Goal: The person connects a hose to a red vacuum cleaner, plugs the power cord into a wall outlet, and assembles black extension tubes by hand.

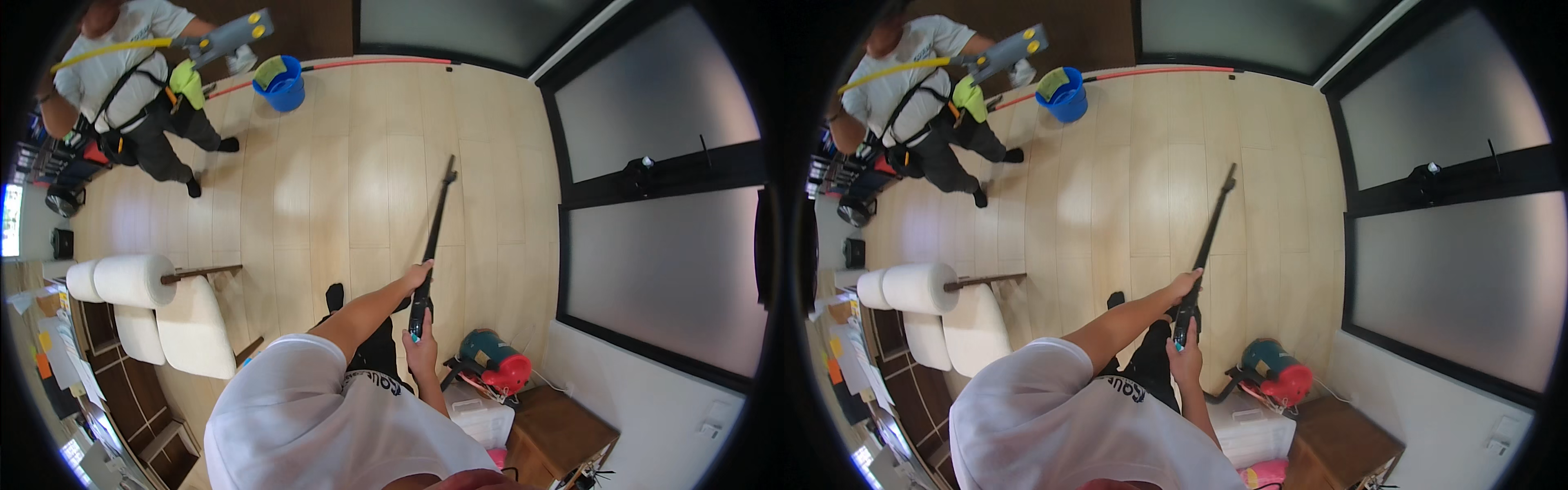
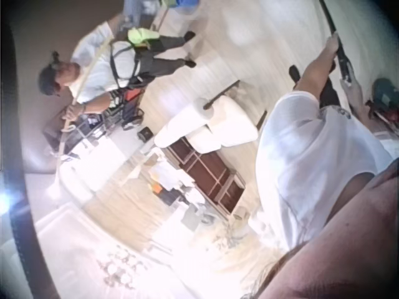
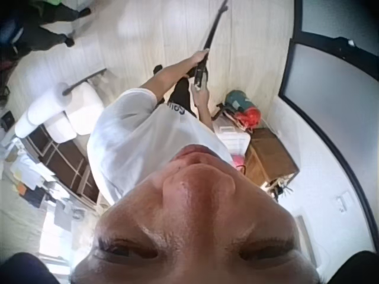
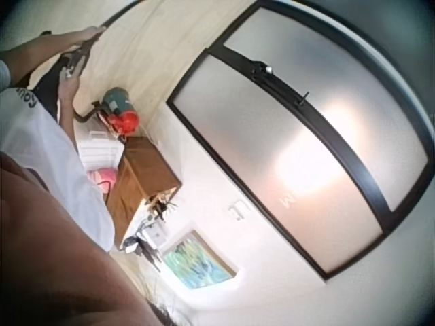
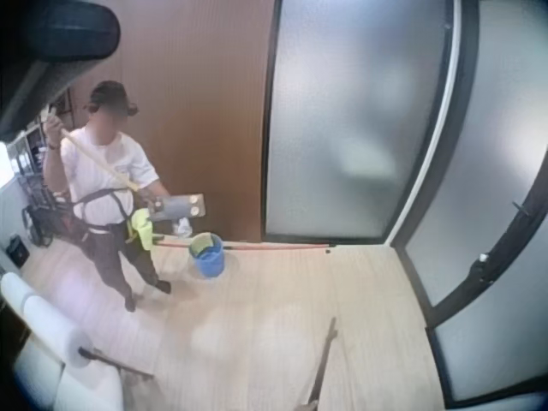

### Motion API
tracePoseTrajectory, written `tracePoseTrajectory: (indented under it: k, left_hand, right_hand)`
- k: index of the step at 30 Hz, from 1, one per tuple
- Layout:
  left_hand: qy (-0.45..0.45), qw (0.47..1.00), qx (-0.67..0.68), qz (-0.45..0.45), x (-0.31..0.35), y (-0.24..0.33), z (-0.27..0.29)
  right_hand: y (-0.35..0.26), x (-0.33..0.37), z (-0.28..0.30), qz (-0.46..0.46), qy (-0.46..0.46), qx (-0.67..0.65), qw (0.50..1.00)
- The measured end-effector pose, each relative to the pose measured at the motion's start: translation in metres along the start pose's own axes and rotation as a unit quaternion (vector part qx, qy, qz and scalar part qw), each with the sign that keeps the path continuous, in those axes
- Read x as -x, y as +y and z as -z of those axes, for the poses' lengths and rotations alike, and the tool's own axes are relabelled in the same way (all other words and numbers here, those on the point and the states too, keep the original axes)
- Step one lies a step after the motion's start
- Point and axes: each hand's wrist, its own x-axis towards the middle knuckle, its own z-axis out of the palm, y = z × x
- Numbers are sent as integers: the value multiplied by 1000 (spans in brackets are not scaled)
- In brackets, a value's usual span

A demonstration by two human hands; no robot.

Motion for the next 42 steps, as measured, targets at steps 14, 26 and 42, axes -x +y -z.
tracePoseTrajectory:
  k: [14,26,42]
  left_hand:
    - [285,954,-87,-30,-75,17,-15]
    - [-16,998,-5,62,-135,96,-184]
    - [119,928,-339,97,-179,161,-235]
  right_hand:
    - [51,-97,82,91,-43,-35,994]
    - [43,-158,155,-49,74,-12,996]
    - [65,-227,218,-136,72,-134,979]
